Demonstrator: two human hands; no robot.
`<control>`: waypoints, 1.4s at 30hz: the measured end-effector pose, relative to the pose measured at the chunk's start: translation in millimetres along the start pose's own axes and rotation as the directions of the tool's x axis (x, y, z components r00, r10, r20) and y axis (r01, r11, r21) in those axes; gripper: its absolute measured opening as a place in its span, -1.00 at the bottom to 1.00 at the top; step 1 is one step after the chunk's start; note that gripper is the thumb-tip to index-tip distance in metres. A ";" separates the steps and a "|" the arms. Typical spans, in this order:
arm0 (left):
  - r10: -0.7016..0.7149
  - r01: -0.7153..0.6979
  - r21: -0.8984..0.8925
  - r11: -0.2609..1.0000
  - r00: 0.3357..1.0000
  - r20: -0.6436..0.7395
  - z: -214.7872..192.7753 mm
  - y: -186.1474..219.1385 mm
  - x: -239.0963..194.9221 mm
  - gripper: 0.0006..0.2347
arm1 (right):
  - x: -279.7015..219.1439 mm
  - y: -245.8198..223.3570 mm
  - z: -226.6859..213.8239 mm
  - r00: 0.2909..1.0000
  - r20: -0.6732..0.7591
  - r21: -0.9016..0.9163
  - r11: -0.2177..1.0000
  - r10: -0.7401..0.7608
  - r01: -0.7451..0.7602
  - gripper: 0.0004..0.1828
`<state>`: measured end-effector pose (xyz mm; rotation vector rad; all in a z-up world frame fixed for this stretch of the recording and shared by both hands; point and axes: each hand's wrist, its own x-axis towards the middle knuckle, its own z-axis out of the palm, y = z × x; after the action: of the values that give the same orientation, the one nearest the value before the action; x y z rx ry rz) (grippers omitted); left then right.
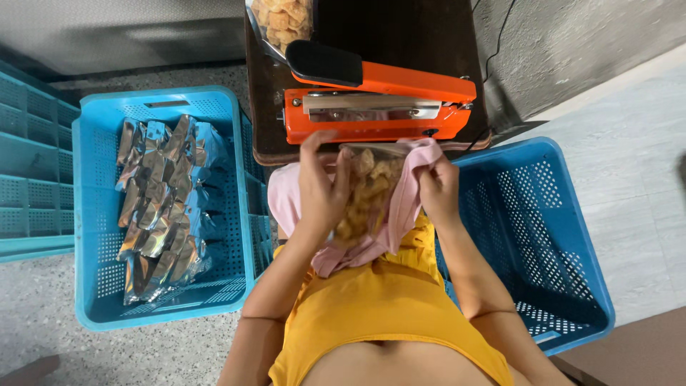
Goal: The person fills clear plastic bags with snacks, wipes the edges with a pink cloth, and seals them using an orange heat sealer. The sealed bags are then placed into a blue basket.
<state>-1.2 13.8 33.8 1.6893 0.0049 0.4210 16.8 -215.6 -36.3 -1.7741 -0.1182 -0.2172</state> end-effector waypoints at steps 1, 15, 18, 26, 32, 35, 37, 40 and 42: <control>0.157 -0.154 0.156 0.976 0.988 -0.007 1.7 0.3 -7.6 -0.70 | 0.7 0.3 -2.2 1.000 -0.025 -0.050 0.999 -0.006 0.005 -0.84; 0.154 -0.084 -0.290 0.953 0.961 0.230 9.9 -36.6 -55.4 -0.13 | -19.3 -84.2 53.2 0.833 0.357 -0.121 0.863 -0.423 0.491 -0.02; 0.200 -0.122 -0.320 0.940 0.954 0.223 13.8 -34.3 -60.6 -0.08 | -15.4 -107.6 61.1 0.859 0.194 -0.137 0.854 -0.474 0.502 0.05; -0.011 0.066 -0.305 0.950 0.984 0.179 11.4 -94.8 -62.3 -0.21 | -45.5 -112.8 80.4 0.904 0.077 -0.269 0.864 -0.421 0.426 -0.02; -0.339 0.320 -0.347 0.882 0.941 0.005 6.4 -137.8 -37.5 -0.31 | -37.0 -127.1 77.6 0.874 0.065 -0.389 0.794 -0.482 0.467 -0.08; -0.391 0.322 -0.408 0.854 0.915 -0.097 5.8 -123.3 -15.8 -0.35 | -30.9 -120.2 76.4 0.994 -0.046 0.111 0.989 -0.095 0.100 -0.15; -0.377 0.285 -0.447 0.848 0.917 -0.131 9.0 -97.3 -1.1 -0.38 | -30.4 -106.3 72.8 0.983 0.015 0.438 0.883 0.183 -0.171 -0.19; -0.219 0.150 -0.494 0.856 0.972 -0.085 -2.3 -43.5 17.8 -0.42 | -44.3 -79.1 59.8 1.000 -0.021 0.553 0.833 0.005 0.008 -0.28; -0.092 0.069 -0.562 0.825 0.996 -0.012 -19.4 -12.4 16.5 -0.44 | -51.5 -58.6 53.4 0.955 -0.031 0.411 0.867 -0.294 0.280 -0.38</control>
<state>11.7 38.4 28.4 1.0904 -0.0184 0.3470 -40.7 -149.0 -1.7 -1.3308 -0.4252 -0.3516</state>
